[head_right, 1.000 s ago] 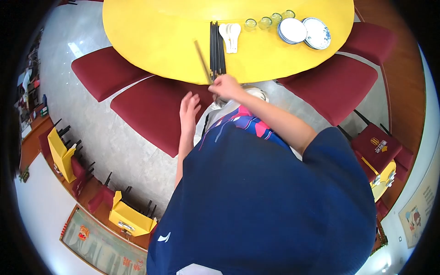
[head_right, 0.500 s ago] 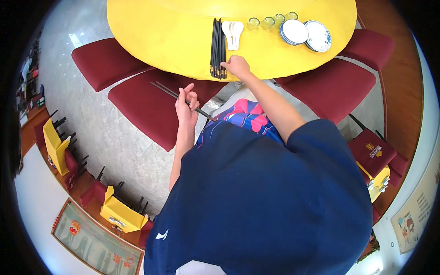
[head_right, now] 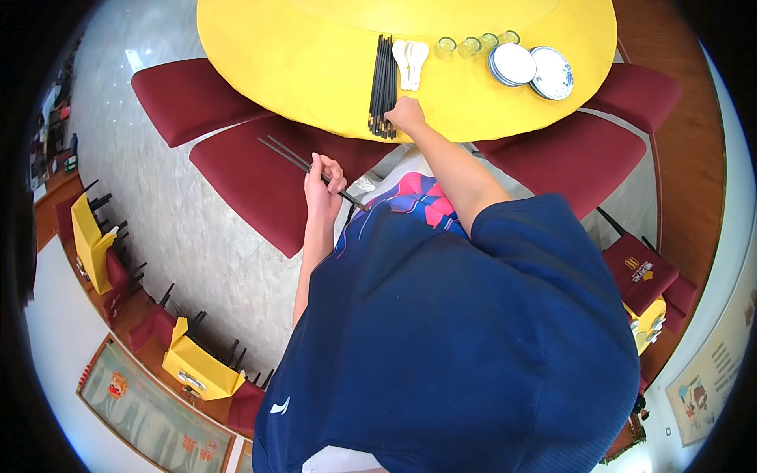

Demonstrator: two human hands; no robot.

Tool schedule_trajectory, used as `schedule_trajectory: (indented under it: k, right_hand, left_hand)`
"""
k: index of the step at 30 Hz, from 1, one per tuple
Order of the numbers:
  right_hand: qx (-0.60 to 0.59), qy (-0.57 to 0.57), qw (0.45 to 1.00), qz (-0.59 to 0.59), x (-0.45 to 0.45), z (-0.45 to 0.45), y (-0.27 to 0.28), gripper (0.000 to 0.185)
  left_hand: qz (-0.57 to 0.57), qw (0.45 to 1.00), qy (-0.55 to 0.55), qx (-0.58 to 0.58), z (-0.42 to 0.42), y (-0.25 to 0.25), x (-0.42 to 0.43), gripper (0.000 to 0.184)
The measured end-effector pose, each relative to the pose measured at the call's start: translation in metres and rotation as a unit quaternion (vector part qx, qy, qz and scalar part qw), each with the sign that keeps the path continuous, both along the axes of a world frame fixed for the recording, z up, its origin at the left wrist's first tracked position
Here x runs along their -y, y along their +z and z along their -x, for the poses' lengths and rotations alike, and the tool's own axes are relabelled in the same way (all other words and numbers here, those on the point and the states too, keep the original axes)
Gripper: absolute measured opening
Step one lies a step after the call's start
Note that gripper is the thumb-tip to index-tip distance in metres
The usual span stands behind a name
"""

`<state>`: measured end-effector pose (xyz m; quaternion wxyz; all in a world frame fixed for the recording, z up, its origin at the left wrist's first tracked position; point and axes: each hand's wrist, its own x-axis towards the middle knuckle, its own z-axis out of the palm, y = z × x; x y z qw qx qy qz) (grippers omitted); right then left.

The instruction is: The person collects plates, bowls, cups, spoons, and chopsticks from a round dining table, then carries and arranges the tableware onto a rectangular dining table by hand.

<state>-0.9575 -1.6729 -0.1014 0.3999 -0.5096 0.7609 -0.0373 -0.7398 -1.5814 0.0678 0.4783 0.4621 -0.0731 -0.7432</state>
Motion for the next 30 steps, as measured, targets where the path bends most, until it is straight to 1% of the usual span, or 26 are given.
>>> schedule_trajectory:
  k: [6,8,13,15,16,19,22,24,26,28,30]
  right_hand:
    - [-0.058,0.009,0.997,0.052,-0.006,-0.013,0.026,0.036]
    - [-0.060,0.012,0.998,0.018,-0.007,-0.017,0.029,0.035]
    - [-0.027,-0.006,0.999,0.027,-0.011,-0.009,0.011,0.035]
    - [-0.012,0.027,0.999,0.040,-0.010,-0.007,0.006,0.036]
    - [-0.012,0.026,0.999,0.041,-0.009,-0.008,0.004,0.036]
    - [-0.016,0.016,0.998,0.065,-0.016,-0.008,0.003,0.036]
    - [-0.029,-0.022,0.995,0.088,-0.017,-0.011,0.011,0.036]
    - [-0.035,-0.054,0.993,0.098,-0.024,-0.011,0.012,0.040]
    - [-0.036,-0.041,0.994,0.093,-0.019,-0.011,0.004,0.041]
    - [-0.038,-0.040,0.998,0.038,-0.018,-0.009,-0.005,0.045]
    - [-0.025,-0.025,0.999,0.024,-0.016,-0.006,-0.007,0.045]
  left_hand:
    - [0.013,1.000,0.003,-0.014,-0.011,0.006,0.001,0.039]
    - [0.013,1.000,0.002,-0.009,-0.016,0.008,0.003,0.038]
    - [-0.005,1.000,0.003,-0.009,-0.014,0.011,0.003,0.036]
    - [0.003,1.000,-0.003,-0.026,-0.017,0.005,0.006,0.037]
    - [0.007,0.999,-0.006,-0.042,-0.018,0.001,0.007,0.038]
    - [0.008,0.999,-0.031,-0.021,-0.015,-0.002,0.008,0.036]
    - [-0.005,1.000,-0.017,-0.012,-0.012,0.008,0.005,0.038]
    - [0.004,0.999,-0.031,-0.021,-0.013,0.004,0.002,0.040]
    - [0.000,0.999,-0.039,-0.009,-0.011,-0.001,-0.001,0.040]
    - [0.002,0.999,-0.048,-0.010,-0.010,0.002,-0.007,0.040]
    - [0.009,0.998,-0.059,-0.012,-0.009,0.000,-0.011,0.040]
